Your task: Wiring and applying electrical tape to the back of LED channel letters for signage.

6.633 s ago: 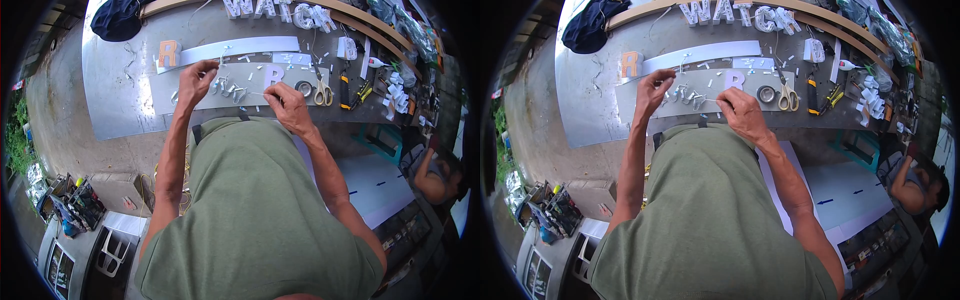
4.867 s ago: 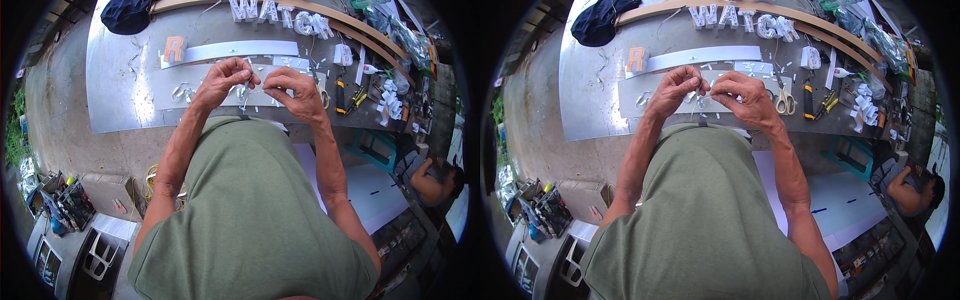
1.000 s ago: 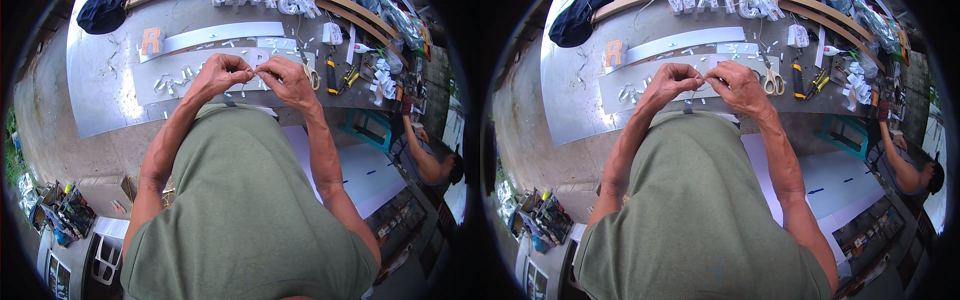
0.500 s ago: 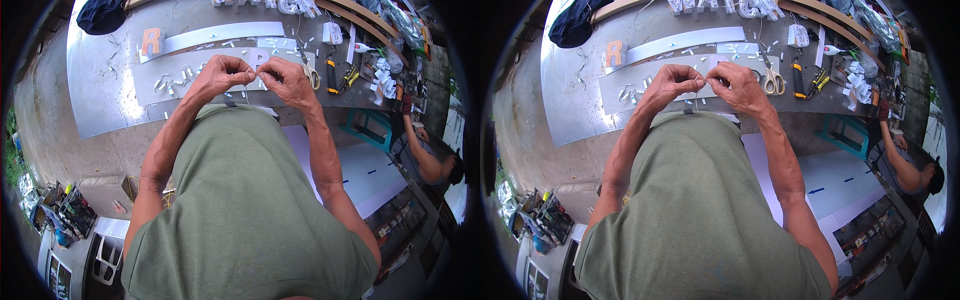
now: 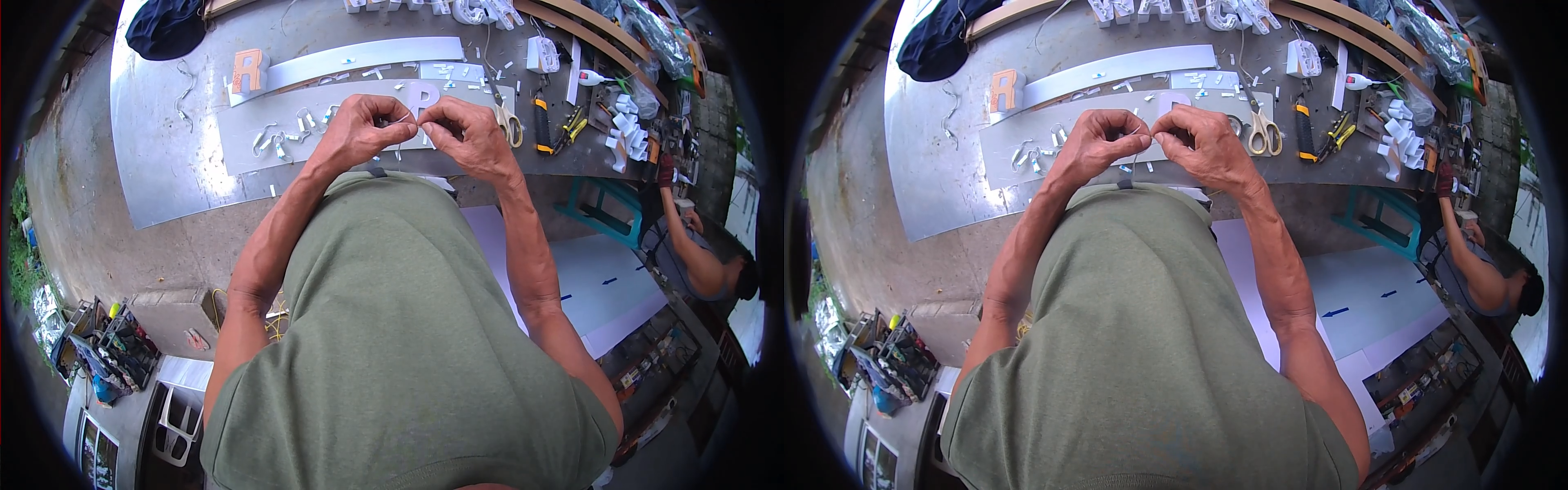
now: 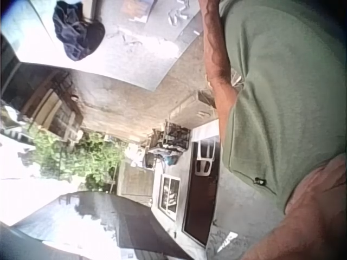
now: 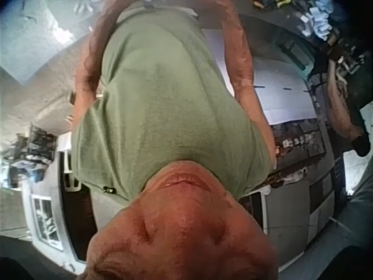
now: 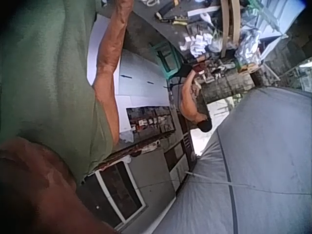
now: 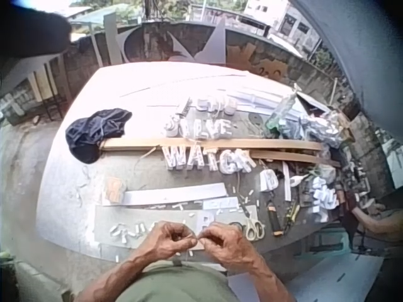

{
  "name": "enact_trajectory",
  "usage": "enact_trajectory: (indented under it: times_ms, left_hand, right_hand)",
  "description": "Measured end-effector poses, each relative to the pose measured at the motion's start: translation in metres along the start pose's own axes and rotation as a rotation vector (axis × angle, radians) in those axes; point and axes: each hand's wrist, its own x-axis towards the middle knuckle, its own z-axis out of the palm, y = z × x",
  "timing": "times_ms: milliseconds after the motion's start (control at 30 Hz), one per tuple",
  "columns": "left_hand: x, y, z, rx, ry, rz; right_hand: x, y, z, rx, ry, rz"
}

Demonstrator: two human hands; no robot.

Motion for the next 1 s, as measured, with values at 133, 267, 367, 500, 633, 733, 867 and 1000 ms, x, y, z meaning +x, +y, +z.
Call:
enact_trajectory:
  times_ms: [133, 267, 367, 500, 633, 733, 867, 1000]
  left_hand:
    - [0.001, -0.004, -0.001, -0.028, -0.012, 0.043]
    - [0.001, -0.003, -0.001, -0.045, -0.034, 0.014]
    - [0.000, 0.002, -0.002, 0.006, -0.022, 0.001]
    - [0.000, 0.002, -0.002, 0.030, -0.033, -0.006]
    - [0.000, -0.003, 0.001, 0.030, -0.017, 0.027]
    - [0.000, -0.002, 0.002, 0.051, -0.004, 0.035]
    - [-0.002, 0.004, 0.003, 0.082, 0.027, 0.053]
    - [-0.001, 0.004, 0.004, 0.095, 0.033, 0.050]
  right_hand:
    - [0.001, -0.006, -0.006, 0.053, 0.001, 0.016]
    - [0.002, -0.003, -0.007, -0.061, 0.005, -0.096]
    - [0.003, -0.003, -0.006, -0.074, -0.014, -0.105]
    - [0.003, -0.003, -0.004, -0.071, -0.028, -0.084]
    - [0.003, 0.000, -0.002, -0.066, -0.019, -0.094]
    - [0.003, -0.001, 0.000, -0.038, -0.005, -0.072]
    - [0.002, 0.002, 0.003, 0.015, 0.047, 0.012]
    - [0.000, 0.003, 0.008, 0.113, 0.085, 0.141]
